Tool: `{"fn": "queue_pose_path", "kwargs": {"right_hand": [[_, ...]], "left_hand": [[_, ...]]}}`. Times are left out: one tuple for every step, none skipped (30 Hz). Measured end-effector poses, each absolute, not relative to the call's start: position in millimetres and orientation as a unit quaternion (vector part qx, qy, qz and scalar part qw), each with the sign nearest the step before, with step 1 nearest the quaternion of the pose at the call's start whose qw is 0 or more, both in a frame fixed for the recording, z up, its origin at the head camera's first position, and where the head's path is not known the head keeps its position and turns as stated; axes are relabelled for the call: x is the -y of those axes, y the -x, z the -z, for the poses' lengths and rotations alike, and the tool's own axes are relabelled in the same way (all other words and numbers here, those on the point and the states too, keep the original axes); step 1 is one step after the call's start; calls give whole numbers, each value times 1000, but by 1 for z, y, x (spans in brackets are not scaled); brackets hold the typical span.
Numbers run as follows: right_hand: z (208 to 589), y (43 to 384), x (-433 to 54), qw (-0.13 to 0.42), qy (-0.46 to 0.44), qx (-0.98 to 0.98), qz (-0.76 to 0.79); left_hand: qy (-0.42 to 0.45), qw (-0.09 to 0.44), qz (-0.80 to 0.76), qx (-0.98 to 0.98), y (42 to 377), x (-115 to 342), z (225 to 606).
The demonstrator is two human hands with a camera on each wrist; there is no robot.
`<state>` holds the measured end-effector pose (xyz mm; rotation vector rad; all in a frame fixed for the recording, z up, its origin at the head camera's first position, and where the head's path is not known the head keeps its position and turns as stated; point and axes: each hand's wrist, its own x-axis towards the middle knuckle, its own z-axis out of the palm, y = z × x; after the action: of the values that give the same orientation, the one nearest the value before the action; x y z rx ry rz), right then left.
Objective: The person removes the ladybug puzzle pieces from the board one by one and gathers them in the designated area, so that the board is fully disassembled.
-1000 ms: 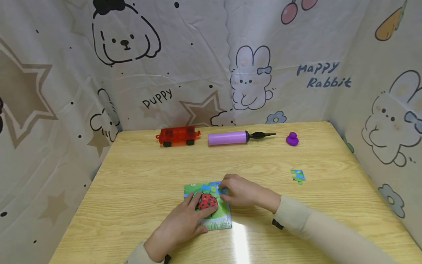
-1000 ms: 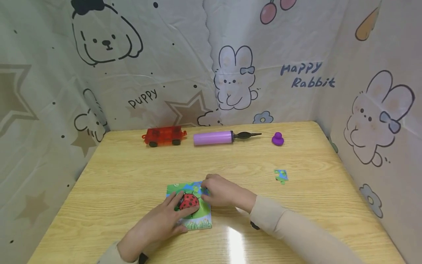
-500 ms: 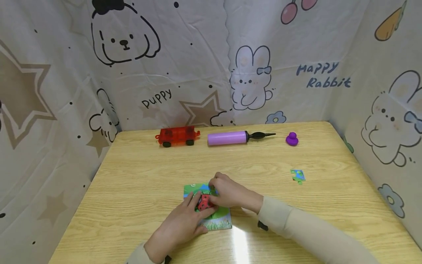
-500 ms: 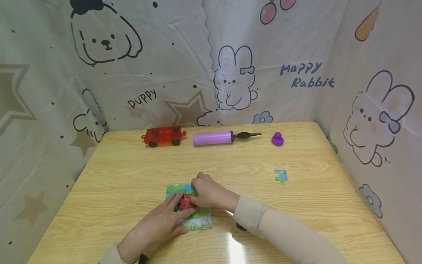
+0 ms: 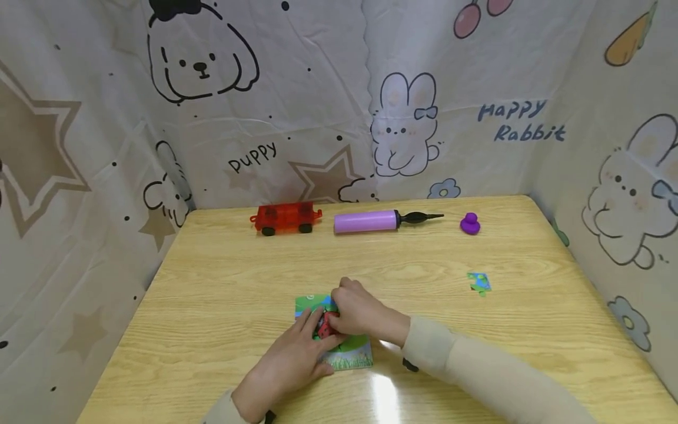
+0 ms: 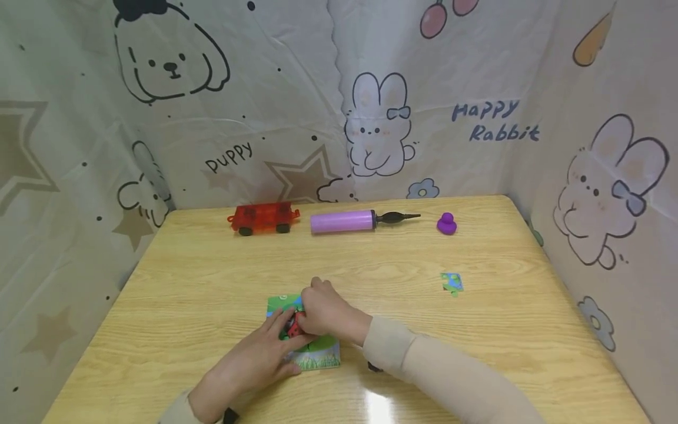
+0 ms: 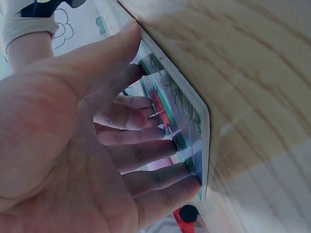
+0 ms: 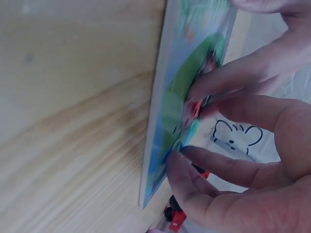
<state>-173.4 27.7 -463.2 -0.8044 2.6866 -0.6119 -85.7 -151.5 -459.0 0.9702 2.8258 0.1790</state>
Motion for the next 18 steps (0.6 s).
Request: {"fn": "queue_pose_path", "kwargs": {"right_hand": [[463,172,-28,139,276,-928,209],[462,171,-27,144,275,-928,208],[461,171,-27,150,274,-928,205],[459,170,-27,153,275,-927,204],[459,171,-26,152,276,-928,198],[458,172,-25,148,276,-930,194],[457,173,-25,144,275,-931,190],[456,175,-24,140,274,-933,184],[456,176,-23,135,274,-935,177],[456,178,-22,127,276,-937,172],[457,181,-22,122,277,-938,168],[457,182,-21,120,277,-939,166],[457,183,-21,121,275,-939,165],[458,185,-20,122,273,-939,167],[459,186,-20,125,272,-939,170],[460,186,-20,128,269,-939,172],[460,187,-21,133,266,-939,175],[460,188,-21,138,262,-939,177]], "left_hand": [[-323,72,-62,-942,86,151,459],[-323,67,-62,-942,86,151,460],[-324,60,-62,-942,86,151,460],[-325,54,-61,-942,86,151,461],[-325,48,-59,-943,86,151,461],[-326,43,-59,-943,86,151,461],[-326,42,-60,-942,86,151,461],[-327,42,-60,-942,86,151,461],[-326,45,-62,-942,87,150,460],[-324,53,-65,-942,87,150,460],[-321,62,-68,-943,87,150,459],[-318,70,-70,-943,88,149,459],[-315,78,-72,-943,88,149,458],[-313,82,-73,-943,88,148,458],[-312,83,-75,-943,88,148,458],[-311,84,-75,-944,88,147,457],[-312,82,-73,-944,89,147,457],[-313,79,-71,-944,89,146,457]]}}
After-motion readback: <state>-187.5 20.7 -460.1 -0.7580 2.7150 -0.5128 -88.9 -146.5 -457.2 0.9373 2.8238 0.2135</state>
